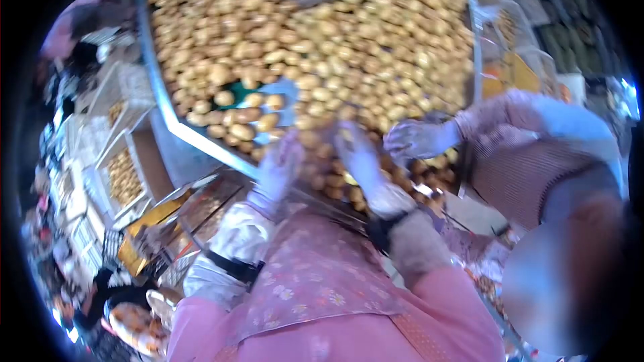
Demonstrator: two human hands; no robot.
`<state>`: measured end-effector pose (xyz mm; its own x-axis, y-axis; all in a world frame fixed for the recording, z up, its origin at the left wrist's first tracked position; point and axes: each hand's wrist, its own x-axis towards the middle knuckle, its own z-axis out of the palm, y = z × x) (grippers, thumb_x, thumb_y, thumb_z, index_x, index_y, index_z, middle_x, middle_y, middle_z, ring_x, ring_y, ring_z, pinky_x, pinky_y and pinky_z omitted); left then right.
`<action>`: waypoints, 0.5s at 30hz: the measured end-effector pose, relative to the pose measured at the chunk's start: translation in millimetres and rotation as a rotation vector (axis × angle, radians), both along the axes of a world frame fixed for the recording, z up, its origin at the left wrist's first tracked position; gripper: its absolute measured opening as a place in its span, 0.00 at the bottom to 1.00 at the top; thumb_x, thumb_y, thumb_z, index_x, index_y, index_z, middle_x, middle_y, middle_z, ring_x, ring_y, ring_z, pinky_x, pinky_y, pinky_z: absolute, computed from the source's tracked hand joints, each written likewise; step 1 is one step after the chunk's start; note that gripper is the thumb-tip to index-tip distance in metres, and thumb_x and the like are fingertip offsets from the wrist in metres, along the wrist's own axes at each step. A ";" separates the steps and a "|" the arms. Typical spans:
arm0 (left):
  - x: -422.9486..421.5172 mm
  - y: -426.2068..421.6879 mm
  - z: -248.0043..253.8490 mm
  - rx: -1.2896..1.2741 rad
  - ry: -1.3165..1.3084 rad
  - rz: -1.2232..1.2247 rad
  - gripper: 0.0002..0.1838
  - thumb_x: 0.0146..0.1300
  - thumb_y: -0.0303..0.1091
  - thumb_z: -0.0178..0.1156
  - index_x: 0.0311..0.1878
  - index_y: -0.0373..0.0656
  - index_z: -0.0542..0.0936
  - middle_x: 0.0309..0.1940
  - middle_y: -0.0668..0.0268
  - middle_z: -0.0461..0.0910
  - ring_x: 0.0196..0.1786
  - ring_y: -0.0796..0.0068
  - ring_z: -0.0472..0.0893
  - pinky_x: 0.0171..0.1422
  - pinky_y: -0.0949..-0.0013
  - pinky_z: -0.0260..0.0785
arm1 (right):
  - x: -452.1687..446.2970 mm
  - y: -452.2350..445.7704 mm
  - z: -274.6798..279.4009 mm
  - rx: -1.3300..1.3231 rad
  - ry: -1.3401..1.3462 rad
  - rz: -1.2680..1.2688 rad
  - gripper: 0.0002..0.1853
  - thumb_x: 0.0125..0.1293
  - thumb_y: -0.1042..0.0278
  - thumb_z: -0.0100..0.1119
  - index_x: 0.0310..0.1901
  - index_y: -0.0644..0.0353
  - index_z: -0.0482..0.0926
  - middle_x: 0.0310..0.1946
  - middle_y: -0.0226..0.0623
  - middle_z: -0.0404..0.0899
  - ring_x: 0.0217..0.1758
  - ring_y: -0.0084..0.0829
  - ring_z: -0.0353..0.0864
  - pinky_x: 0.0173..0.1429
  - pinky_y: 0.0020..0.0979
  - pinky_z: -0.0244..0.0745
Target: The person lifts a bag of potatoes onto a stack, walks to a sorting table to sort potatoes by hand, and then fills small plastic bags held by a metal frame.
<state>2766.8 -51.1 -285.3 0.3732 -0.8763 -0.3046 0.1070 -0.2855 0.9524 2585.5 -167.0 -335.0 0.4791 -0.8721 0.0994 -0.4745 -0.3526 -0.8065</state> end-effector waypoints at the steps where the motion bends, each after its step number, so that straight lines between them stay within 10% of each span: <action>1: -0.4 12.8 -20.2 -0.040 0.408 0.067 0.25 0.77 0.46 0.50 0.72 0.46 0.67 0.57 0.65 0.75 0.58 0.67 0.77 0.63 0.67 0.70 | 7.7 11.3 34.7 0.061 0.000 -0.024 0.20 0.72 0.63 0.58 0.62 0.61 0.75 0.55 0.50 0.80 0.54 0.49 0.83 0.58 0.42 0.78; 2: -8.8 13.6 35.5 0.285 0.709 0.235 0.28 0.77 0.52 0.50 0.74 0.50 0.65 0.57 0.66 0.74 0.56 0.70 0.77 0.59 0.68 0.73 | 9.6 23.1 65.0 0.119 -0.061 0.126 0.24 0.70 0.69 0.60 0.66 0.64 0.71 0.58 0.53 0.78 0.59 0.49 0.80 0.62 0.42 0.74; 4: -6.7 33.4 37.6 0.092 1.118 0.049 0.26 0.75 0.48 0.53 0.72 0.50 0.68 0.58 0.66 0.75 0.57 0.74 0.78 0.45 0.73 0.74 | 11.4 50.0 97.0 0.280 -0.170 0.426 0.28 0.71 0.71 0.59 0.70 0.68 0.66 0.61 0.56 0.76 0.65 0.49 0.76 0.67 0.42 0.70; 7: 48.2 80.1 47.3 0.074 0.698 -0.060 0.16 0.75 0.38 0.53 0.60 0.42 0.74 0.30 0.75 0.70 0.24 0.88 0.69 0.21 0.84 0.58 | -5.9 56.3 76.4 0.400 -0.177 0.243 0.25 0.75 0.72 0.51 0.71 0.69 0.65 0.62 0.47 0.75 0.64 0.41 0.75 0.71 0.37 0.67; 9: 111.3 105.4 84.7 -0.015 1.082 0.275 0.11 0.73 0.32 0.53 0.54 0.42 0.75 0.25 0.79 0.61 0.20 0.90 0.59 0.20 0.84 0.55 | -66.9 41.1 -14.0 0.617 -0.170 0.093 0.21 0.77 0.73 0.46 0.68 0.69 0.67 0.64 0.48 0.73 0.64 0.36 0.75 0.69 0.35 0.70; 11: 221.0 197.5 56.6 0.040 0.652 0.655 0.16 0.70 0.37 0.54 0.59 0.46 0.72 0.35 0.76 0.66 0.30 0.84 0.67 0.32 0.74 0.63 | -62.5 21.1 21.7 0.288 0.009 0.162 0.21 0.77 0.73 0.45 0.68 0.68 0.67 0.64 0.47 0.73 0.64 0.33 0.75 0.68 0.32 0.72; 13: 347.7 320.3 36.2 -0.315 0.884 0.999 0.25 0.71 0.48 0.51 0.68 0.55 0.68 0.56 0.70 0.70 0.50 0.74 0.75 0.50 0.57 0.69 | -40.9 22.8 16.3 0.829 -0.691 -0.166 0.19 0.79 0.75 0.42 0.67 0.70 0.68 0.63 0.35 0.71 0.69 0.26 0.67 0.76 0.26 0.60; 14: 400.5 393.4 15.9 -0.653 1.328 1.201 0.29 0.71 0.54 0.50 0.73 0.60 0.65 0.67 0.67 0.72 0.59 0.69 0.78 0.59 0.49 0.72 | -34.1 25.6 6.0 0.713 -0.462 -0.146 0.18 0.78 0.73 0.43 0.65 0.71 0.68 0.60 0.36 0.73 0.65 0.28 0.71 0.72 0.29 0.63; 15: 373.8 337.9 51.8 -0.206 0.385 1.478 0.40 0.68 0.66 0.45 0.75 0.51 0.59 0.78 0.63 0.54 0.77 0.60 0.61 0.81 0.43 0.46 | -25.9 26.5 -0.7 0.597 -0.235 -0.124 0.18 0.78 0.71 0.45 0.63 0.72 0.69 0.56 0.36 0.76 0.60 0.30 0.74 0.68 0.32 0.67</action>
<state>3140.6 286.8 -233.4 0.8479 0.1554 -0.5068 0.4069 0.4221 0.8101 2559.6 -140.5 -335.7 0.3957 -0.8573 -0.3294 -0.2698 0.2344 -0.9340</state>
